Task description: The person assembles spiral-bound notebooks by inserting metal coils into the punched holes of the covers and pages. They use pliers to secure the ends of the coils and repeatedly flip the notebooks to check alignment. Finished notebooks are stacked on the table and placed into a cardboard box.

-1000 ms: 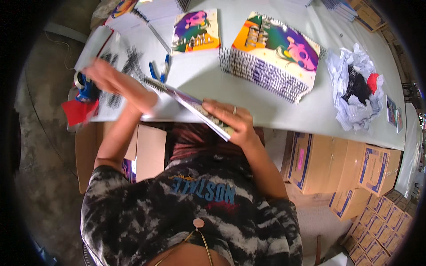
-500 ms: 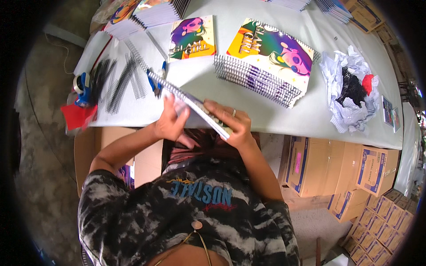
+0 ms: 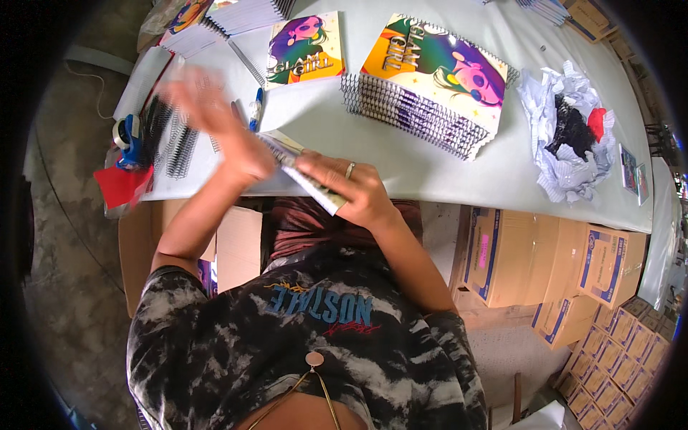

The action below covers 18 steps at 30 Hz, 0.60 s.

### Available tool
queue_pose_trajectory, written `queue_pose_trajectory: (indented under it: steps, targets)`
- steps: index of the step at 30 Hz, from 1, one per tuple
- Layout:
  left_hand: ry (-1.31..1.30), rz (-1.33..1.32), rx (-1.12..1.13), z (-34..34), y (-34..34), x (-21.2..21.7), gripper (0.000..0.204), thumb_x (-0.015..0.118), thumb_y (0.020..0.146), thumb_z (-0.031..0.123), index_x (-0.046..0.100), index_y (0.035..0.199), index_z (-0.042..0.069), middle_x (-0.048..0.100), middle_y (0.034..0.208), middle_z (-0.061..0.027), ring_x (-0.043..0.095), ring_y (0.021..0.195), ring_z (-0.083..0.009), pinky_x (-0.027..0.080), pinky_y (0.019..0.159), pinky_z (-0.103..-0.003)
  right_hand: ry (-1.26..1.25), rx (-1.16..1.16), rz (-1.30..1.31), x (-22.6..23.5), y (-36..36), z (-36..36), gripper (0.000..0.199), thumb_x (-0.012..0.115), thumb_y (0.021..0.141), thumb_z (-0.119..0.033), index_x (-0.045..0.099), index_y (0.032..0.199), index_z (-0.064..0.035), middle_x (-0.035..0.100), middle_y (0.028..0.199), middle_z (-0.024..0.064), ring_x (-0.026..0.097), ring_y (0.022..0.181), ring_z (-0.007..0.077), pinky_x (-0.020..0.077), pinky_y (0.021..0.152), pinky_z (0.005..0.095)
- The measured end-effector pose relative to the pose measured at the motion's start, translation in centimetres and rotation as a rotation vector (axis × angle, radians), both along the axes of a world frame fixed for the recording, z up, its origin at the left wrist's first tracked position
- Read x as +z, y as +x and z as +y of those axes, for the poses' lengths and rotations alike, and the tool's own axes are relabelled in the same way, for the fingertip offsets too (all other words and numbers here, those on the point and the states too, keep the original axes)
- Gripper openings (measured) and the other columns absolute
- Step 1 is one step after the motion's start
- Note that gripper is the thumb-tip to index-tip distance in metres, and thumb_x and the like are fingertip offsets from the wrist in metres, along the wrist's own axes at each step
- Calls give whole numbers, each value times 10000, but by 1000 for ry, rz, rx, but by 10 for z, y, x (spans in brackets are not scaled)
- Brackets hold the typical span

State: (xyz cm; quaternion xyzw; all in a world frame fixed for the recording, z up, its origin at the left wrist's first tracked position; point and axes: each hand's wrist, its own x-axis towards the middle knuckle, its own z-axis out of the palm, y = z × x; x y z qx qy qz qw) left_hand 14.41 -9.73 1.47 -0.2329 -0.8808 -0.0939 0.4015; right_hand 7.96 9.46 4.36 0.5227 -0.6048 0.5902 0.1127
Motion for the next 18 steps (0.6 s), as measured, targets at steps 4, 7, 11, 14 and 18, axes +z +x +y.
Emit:
queue_pose_trajectory:
  steps: [4, 7, 11, 14, 18]
  targets:
    - [-138, -6, -223, 23, 18, 6, 850, 550, 615, 740, 474, 1235, 162, 485, 1131, -235, 372, 1158, -405, 321, 862, -590, -44, -64, -100, -12, -8, 3, 436, 636, 677, 20, 590, 1108, -19, 626, 1049, 143, 633, 917, 268, 511, 767, 342]
    - [-14, 170, 3, 12, -4, 38, 914, 496, 626, 769, 466, 1238, 90, 483, 1147, -228, 329, 1180, -443, 260, 928, -578, 42, -36, -51, -6, 0, -1, 454, 635, 665, 25, 586, 1114, -25, 627, 1051, 136, 632, 918, 269, 514, 759, 343]
    - [139, -59, -47, 28, -5, 15, 1027, 424, 639, 802, 379, 1305, 22, 352, 1283, -281, 254, 1219, -501, 151, 994, -600, 39, -83, -161, -6, 0, -5, 465, 629, 666, 26, 580, 1124, -39, 625, 1060, 122, 629, 920, 274, 512, 766, 345]
    - [-171, 165, -310, 33, 9, 29, 985, 436, 637, 798, 383, 1314, 84, 403, 1253, -232, 292, 1198, -481, 214, 938, -632, -23, -42, -91, -3, 1, -6, 466, 621, 660, 29, 585, 1119, -44, 623, 1060, 124, 626, 927, 276, 511, 774, 349]
    - [158, -388, 158, -16, 5, 23, 908, 445, 764, 660, 303, 1317, -46, 404, 1247, -245, 418, 1089, -472, 354, 857, -556, 39, -27, 43, 4, 9, -15, 415, 642, 628, -30, 622, 1041, -53, 633, 1029, 119, 632, 897, 277, 517, 757, 347]
